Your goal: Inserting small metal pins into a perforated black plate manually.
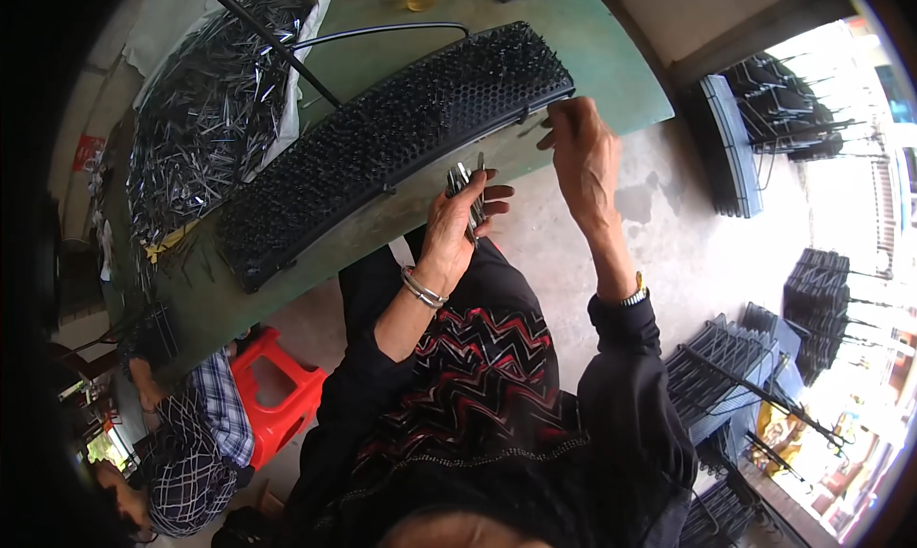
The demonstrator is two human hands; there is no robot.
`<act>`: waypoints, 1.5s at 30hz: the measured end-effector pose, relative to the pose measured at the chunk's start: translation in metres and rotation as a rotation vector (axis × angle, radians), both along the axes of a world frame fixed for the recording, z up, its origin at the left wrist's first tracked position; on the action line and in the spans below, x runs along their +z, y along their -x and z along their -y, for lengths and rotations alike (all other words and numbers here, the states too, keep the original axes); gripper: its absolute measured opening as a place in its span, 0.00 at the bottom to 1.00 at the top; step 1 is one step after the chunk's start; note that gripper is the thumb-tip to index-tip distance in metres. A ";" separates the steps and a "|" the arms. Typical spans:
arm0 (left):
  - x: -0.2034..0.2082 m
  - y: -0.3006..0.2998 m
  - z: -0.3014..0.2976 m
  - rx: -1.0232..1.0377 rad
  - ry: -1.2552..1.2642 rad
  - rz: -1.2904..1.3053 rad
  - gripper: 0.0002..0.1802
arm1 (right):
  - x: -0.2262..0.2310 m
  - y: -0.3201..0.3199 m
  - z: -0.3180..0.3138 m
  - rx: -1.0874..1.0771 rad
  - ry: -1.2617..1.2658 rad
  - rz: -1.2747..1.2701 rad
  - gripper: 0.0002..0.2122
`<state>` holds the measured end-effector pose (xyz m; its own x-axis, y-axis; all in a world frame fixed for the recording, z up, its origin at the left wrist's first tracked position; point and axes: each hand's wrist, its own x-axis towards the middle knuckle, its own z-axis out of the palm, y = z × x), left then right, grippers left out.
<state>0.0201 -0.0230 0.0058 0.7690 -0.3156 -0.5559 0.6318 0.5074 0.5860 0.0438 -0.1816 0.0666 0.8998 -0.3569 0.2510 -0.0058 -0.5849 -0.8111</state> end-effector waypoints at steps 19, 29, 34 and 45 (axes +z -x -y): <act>0.005 -0.003 0.007 -0.041 0.111 0.001 0.07 | -0.029 -0.062 0.037 -0.006 0.287 0.038 0.07; 0.004 0.001 0.005 -0.034 0.094 -0.008 0.07 | -0.052 -0.069 0.039 -0.003 0.493 0.112 0.05; 0.006 0.000 0.003 -0.021 0.060 0.007 0.07 | -0.043 -0.065 0.028 -0.028 0.556 0.024 0.05; 0.001 0.005 0.007 -0.057 0.009 0.030 0.07 | -0.021 0.022 0.003 0.474 -0.259 -0.458 0.10</act>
